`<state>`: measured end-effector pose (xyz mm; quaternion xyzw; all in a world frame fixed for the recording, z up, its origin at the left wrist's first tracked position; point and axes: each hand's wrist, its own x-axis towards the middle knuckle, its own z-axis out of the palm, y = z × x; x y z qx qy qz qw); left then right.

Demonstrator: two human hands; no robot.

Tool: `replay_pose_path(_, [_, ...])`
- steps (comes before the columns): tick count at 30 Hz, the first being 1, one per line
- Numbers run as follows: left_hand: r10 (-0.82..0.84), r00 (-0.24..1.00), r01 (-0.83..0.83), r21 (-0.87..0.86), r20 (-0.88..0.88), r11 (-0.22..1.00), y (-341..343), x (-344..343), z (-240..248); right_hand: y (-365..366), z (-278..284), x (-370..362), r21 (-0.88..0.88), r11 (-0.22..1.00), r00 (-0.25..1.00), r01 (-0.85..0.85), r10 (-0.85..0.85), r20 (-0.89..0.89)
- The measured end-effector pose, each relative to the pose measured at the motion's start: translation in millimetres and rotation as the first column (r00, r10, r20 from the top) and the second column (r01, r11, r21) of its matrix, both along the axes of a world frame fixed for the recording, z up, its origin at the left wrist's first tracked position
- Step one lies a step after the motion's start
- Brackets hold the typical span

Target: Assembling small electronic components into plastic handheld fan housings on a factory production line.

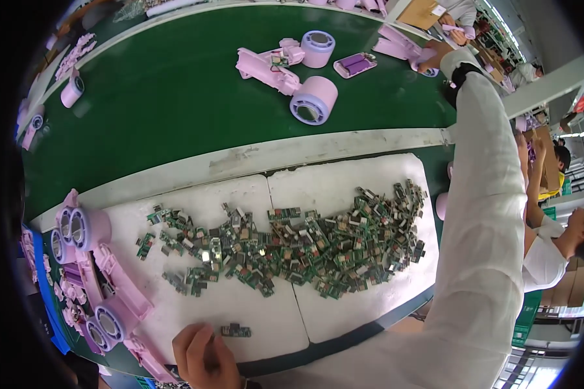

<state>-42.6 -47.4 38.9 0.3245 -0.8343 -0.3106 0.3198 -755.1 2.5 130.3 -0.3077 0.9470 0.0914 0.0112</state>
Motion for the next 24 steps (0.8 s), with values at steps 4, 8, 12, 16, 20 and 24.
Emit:
replay_pose_path(4, [0.016, 1.000, -0.017, 0.126, 0.011, 0.992, 1, 3, 4, -15, -4, -7, 0.213, 0.970, 0.992, -0.120, 0.108, 0.066])
replay_pose_path(8, [0.028, 0.999, -0.027, 0.033, -0.036, 0.999, -2, -3, -2, -45, -28, -6, 0.355, 0.909, 0.970, -0.219, 0.241, -0.019])
replay_pose_path(12, [0.025, 1.000, -0.024, 0.082, -0.001, 0.996, -1, -1, 3, -48, -53, -8, 0.298, 0.879, 0.889, -0.373, 0.431, -0.158])
replay_pose_path(16, [0.021, 0.999, -0.026, 0.150, 0.038, 0.988, 1, 2, 5, -52, -52, -2, 0.231, 0.928, 0.936, -0.294, 0.329, -0.128])
replay_pose_path(20, [0.016, 1.000, -0.018, 0.104, 0.018, 0.994, -1, -5, 10, -21, -29, -8, 0.120, 0.962, 0.944, -0.244, 0.264, -0.196])
replay_pose_path(24, [0.001, 1.000, -0.001, 0.001, -0.015, 1.000, -2, -7, 5, 14, 16, 14, -0.075, 0.964, 0.930, -0.254, 0.222, -0.292])
